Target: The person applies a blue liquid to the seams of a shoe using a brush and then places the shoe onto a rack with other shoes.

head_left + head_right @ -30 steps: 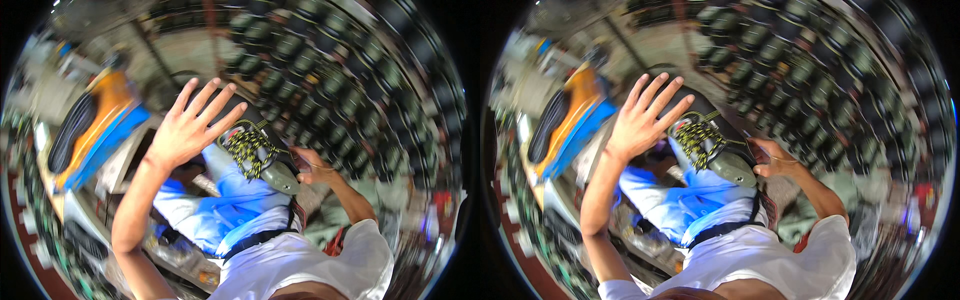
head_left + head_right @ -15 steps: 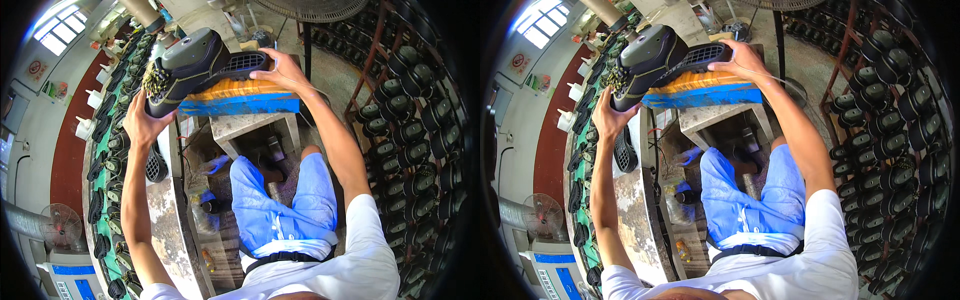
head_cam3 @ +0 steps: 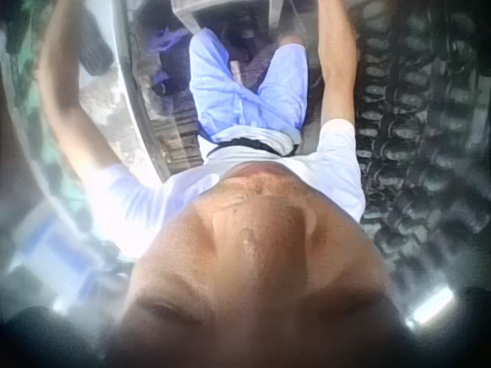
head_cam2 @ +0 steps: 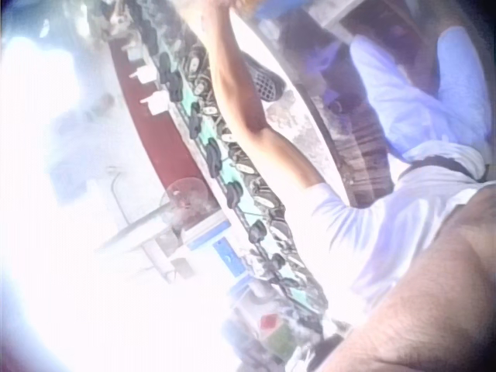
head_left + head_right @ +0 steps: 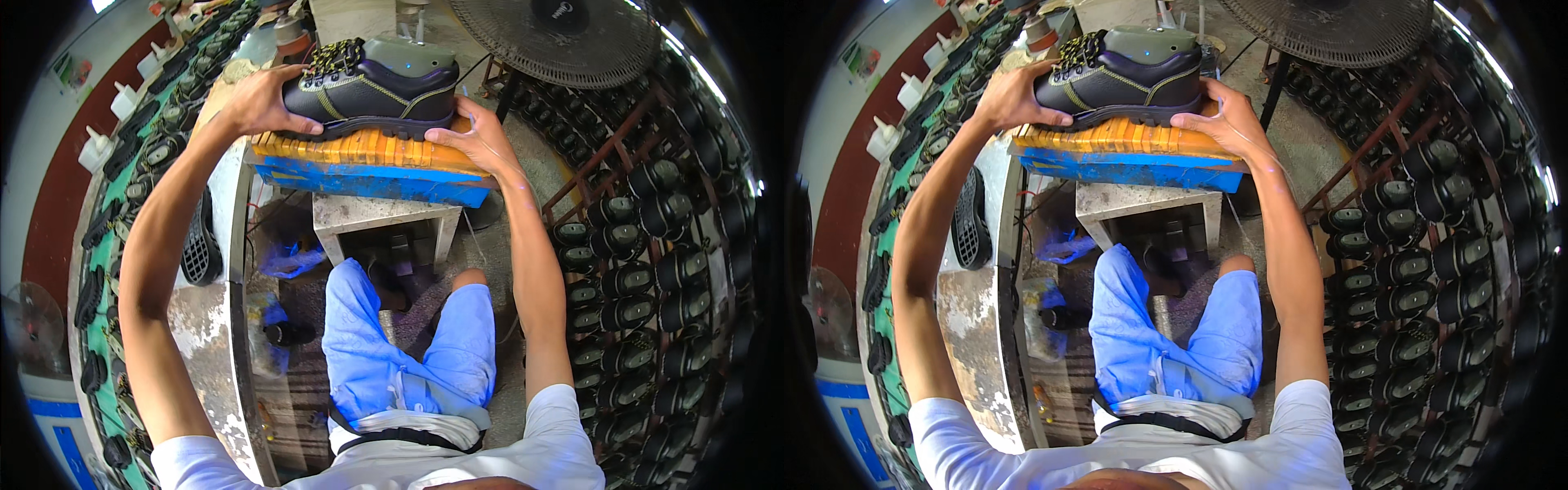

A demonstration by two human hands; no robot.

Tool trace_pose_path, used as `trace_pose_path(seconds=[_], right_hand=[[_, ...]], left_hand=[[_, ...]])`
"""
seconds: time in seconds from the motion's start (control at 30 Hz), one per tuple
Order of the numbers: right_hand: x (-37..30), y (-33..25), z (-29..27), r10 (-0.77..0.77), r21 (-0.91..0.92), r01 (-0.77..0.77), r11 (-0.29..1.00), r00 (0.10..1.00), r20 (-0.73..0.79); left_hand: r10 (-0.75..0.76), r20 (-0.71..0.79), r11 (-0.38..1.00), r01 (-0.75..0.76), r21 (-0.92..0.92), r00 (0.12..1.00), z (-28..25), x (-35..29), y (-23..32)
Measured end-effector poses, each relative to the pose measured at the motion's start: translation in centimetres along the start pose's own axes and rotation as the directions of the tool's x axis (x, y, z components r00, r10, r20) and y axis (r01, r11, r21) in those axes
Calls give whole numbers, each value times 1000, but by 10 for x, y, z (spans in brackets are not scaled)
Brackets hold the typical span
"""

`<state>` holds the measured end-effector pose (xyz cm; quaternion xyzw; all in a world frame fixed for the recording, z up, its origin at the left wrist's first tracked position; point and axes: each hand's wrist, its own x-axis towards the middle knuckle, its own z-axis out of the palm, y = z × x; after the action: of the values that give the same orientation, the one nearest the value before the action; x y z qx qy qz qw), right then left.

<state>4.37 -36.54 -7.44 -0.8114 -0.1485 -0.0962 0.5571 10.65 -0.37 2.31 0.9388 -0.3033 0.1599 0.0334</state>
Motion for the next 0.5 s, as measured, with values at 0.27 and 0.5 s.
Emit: trace_pose_path(seconds=[0.27,0.5], right_hand=[[5,4,-2,-21,-72,19,997,999,-29],[11,16,-4,18,66,-21,998,999,37]], left_hand=[[17,-13,1000,-16,9,1000,3,-13,-20],[24,47,993,-19,-119,999,9,-6,-11]])
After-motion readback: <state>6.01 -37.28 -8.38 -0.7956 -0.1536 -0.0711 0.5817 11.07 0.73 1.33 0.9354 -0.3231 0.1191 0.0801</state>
